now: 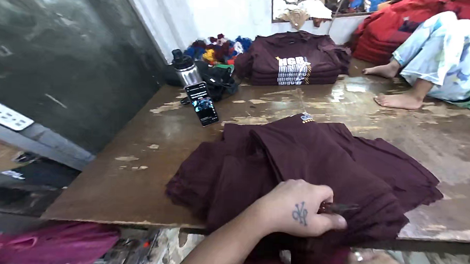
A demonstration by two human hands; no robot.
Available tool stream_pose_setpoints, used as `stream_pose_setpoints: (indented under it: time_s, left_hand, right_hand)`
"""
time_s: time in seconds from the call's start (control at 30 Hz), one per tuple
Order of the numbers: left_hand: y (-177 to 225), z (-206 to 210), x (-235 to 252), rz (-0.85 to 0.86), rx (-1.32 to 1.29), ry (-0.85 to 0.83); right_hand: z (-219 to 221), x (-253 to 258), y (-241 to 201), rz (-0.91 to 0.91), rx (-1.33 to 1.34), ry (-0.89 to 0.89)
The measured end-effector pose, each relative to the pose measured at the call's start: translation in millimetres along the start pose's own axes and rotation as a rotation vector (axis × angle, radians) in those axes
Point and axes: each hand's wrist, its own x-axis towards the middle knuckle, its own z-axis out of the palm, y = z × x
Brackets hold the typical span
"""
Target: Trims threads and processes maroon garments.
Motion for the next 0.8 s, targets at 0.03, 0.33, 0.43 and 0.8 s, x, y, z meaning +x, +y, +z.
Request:
stream_pose_setpoints:
  time_s: [0.03, 0.33, 0.43, 0.8]
  left_hand:
    - [-3.3, 1.9, -0.1, -0.013, 0.003, -0.010]
    - [-30.8, 54.2, -15.1, 0.239, -1.067, 0.679]
    - [-35.1, 63.1, -15.4, 0.276, -1.197, 0.656]
    - [-44.2, 64.8, -18.1, 0.281, -1.268, 0.524]
  right_hand:
    - [-2.8, -2.9, 3.9, 0.018, -0.032, 0.119]
    - [16.7, -5.0, 65.0, 0.163, -0.559, 0.351]
    - [9.2, -23.6, 58.5, 0.165, -0.347, 0.311]
    - [2.3, -25.1, 59.1, 0.177, -0.297, 0.268]
